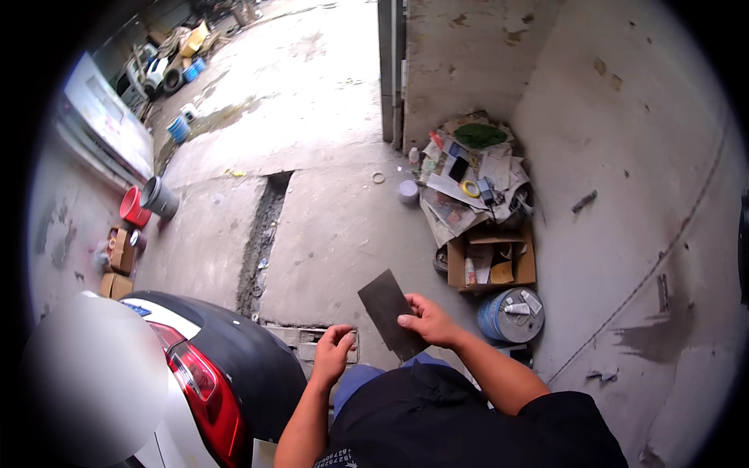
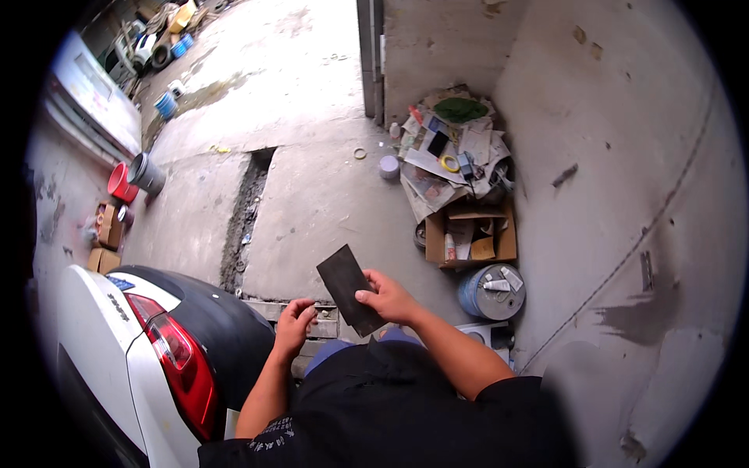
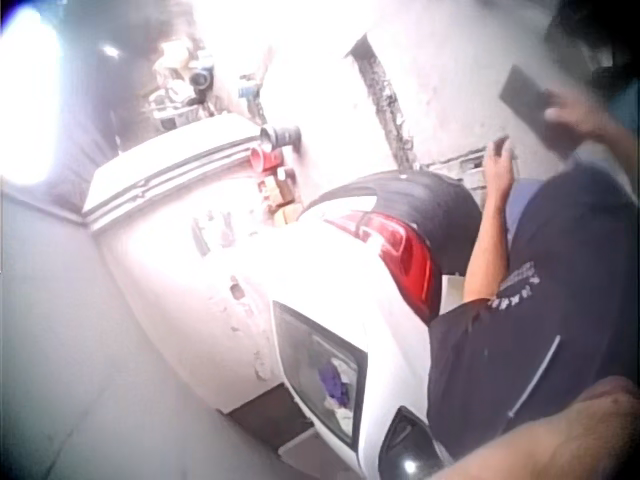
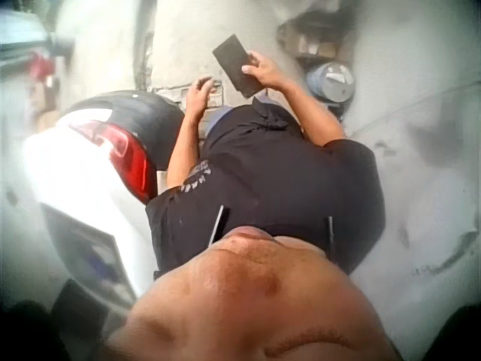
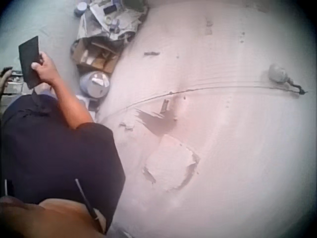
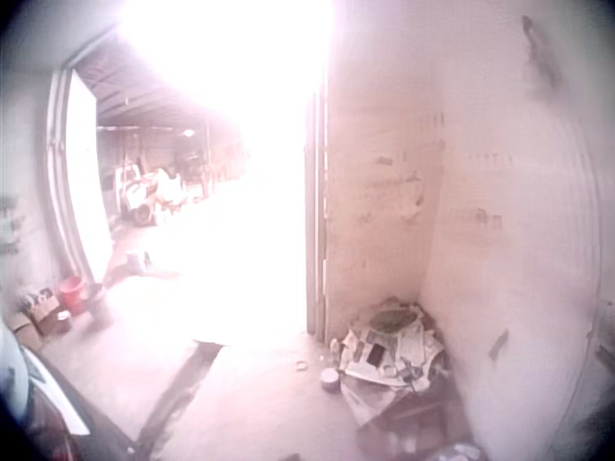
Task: The person scoops a beige paste from a container onto a metal spatula and applies it to a damaged area on the rear side of a white car. They use a second spatula to spread and smooth the filler over the surface near the taillight and fuel cap.
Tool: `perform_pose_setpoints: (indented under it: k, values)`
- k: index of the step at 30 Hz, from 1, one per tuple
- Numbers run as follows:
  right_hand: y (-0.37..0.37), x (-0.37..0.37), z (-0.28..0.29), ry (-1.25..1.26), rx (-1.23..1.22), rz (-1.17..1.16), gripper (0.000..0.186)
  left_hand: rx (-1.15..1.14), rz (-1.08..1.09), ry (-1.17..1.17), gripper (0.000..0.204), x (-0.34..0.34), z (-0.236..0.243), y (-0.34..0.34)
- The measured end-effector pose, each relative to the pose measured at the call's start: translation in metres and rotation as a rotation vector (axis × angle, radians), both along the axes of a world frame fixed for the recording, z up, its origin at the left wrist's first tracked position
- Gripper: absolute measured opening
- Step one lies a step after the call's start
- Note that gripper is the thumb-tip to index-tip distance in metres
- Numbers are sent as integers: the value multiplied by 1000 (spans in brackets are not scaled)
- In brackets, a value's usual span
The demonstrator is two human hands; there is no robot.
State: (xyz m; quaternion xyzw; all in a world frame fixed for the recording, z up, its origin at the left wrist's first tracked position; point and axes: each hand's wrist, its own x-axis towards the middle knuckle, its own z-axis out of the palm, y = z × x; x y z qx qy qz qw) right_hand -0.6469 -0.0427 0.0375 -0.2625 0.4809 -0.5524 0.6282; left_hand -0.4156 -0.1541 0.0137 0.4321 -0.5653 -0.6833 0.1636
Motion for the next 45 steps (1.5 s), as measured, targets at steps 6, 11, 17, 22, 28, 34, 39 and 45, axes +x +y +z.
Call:
perform_pose_setpoints:
  k: [6, 11, 17, 22, 28, 34, 39, 45]
  values:
    - [-78, -12, 16, -10, -42, 56, 38, 186, -10, 249, 37, -42, 38, -65]
    - [-155, -10, 12, 33, -69, 121, 40, 253, 33, 415, 30, -59, 31, -138]
    - [-254, -5, 13, 120, -44, 98, 41, 248, 103, 481, 21, -60, 31, -236]
    - [-319, 4, 21, 143, -25, 69, 40, 294, 171, 449, 16, -54, 36, -304]
    - [-390, 3, 14, 236, -47, 148, 39, 193, 351, 429, 16, -53, 6, -374]
    - [-456, -17, -2, 245, -45, 177, 38, 161, 395, 424, 18, -66, 7, -430]
    - [-528, -53, -10, 197, -44, 206, 38, 203, 403, 441, 19, -90, 14, -487]
    - [-606, -99, 0, 148, -78, 311, 36, 210, 520, 471, 12, -132, 30, -540]
